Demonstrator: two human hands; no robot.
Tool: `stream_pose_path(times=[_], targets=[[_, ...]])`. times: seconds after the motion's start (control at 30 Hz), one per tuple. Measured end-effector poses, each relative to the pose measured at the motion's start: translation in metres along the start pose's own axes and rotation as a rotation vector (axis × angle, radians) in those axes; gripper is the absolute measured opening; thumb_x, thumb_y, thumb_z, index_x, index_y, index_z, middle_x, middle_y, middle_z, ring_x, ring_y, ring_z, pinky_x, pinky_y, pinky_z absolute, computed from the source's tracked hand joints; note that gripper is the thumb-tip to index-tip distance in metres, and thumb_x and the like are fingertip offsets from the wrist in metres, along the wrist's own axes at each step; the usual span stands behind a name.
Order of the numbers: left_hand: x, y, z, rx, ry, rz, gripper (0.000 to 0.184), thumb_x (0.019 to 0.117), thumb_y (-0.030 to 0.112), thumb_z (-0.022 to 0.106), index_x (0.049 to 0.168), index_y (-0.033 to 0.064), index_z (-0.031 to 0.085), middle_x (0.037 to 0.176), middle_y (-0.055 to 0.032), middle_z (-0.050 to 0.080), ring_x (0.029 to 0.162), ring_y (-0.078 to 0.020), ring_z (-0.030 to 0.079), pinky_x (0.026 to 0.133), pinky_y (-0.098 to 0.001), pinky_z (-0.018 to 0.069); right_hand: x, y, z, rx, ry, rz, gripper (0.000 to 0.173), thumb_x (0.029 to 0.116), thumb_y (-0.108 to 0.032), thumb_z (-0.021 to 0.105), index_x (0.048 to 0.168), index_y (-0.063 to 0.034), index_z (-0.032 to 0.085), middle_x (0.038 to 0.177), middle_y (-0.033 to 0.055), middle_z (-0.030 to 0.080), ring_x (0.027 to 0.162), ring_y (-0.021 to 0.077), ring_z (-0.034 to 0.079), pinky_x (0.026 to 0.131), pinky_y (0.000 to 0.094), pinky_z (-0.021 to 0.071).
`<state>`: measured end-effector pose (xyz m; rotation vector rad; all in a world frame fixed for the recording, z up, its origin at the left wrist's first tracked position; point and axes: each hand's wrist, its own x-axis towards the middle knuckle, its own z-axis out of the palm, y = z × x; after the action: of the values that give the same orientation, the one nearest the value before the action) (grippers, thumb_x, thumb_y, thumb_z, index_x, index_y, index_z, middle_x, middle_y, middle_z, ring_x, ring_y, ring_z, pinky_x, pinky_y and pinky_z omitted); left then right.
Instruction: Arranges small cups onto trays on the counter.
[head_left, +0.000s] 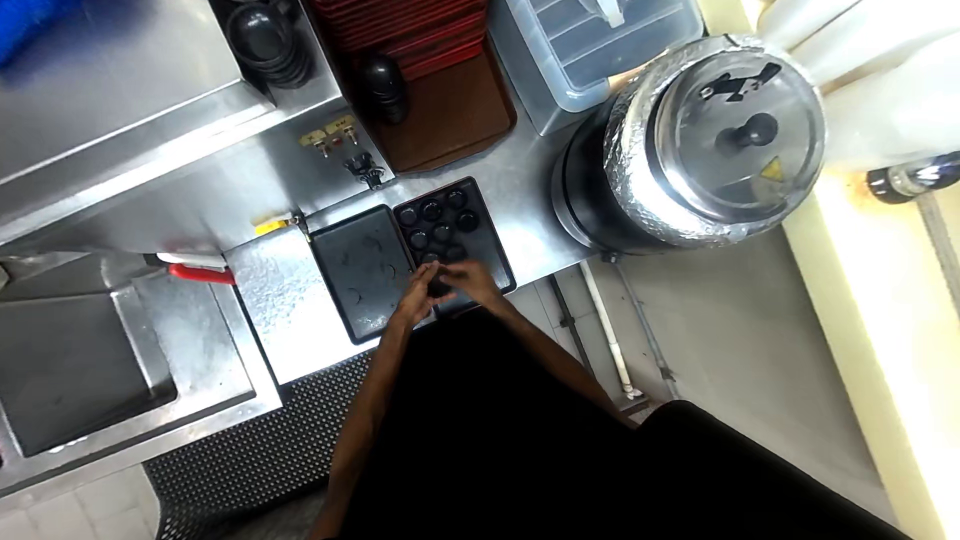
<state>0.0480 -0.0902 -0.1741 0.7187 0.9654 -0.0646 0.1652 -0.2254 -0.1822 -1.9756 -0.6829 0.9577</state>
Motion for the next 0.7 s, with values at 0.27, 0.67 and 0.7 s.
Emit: stream_pose_path(times=[0.27,0.67,0.7], targets=[[-0.001,0.000,-0.006,0.063,0.106,0.010,0.034,0.1111,0.026,0.043,0.138,0.0071,0.051,0.119,-0.0221,0.065,0.096,-0.0375,0.071,0.079,-0.0530,0.0623,0.021,0.033,-0.039,0.252,0.368,0.311,0.027,0.0999,-0.014,0.066,0.120,0.0029,0.069,0.100,0.0172,0.075,0.082,0.0236,0.077,0.080,0.0427,0.0659],[-0.015,-0.008,-0.021,0.182,-0.002,-0.124,0.038,0.1104,0.034,0.045,0.138,0.0101,0.056,0.124,-0.0171,0.067,0.105,-0.0343,0.070,0.084,-0.0539,0.0613,-0.013,0.003,0.014,-0.012,-0.188,0.242,0.034,0.0979,-0.034,0.071,0.110,-0.0033,0.075,0.088,0.0127,0.076,0.074,0.0225,0.074,0.076,0.0451,0.0635],[-0.016,-0.010,-0.025,0.242,0.026,-0.123,0.037,0.1107,0.033,0.044,0.137,0.0097,0.057,0.121,-0.0172,0.067,0.101,-0.0334,0.071,0.082,-0.0525,0.0619,-0.010,0.008,0.018,-0.001,-0.217,0.279,0.031,0.1000,-0.031,0.068,0.108,-0.0016,0.074,0.087,0.0122,0.076,0.073,0.0201,0.074,0.075,0.0416,0.0641]])
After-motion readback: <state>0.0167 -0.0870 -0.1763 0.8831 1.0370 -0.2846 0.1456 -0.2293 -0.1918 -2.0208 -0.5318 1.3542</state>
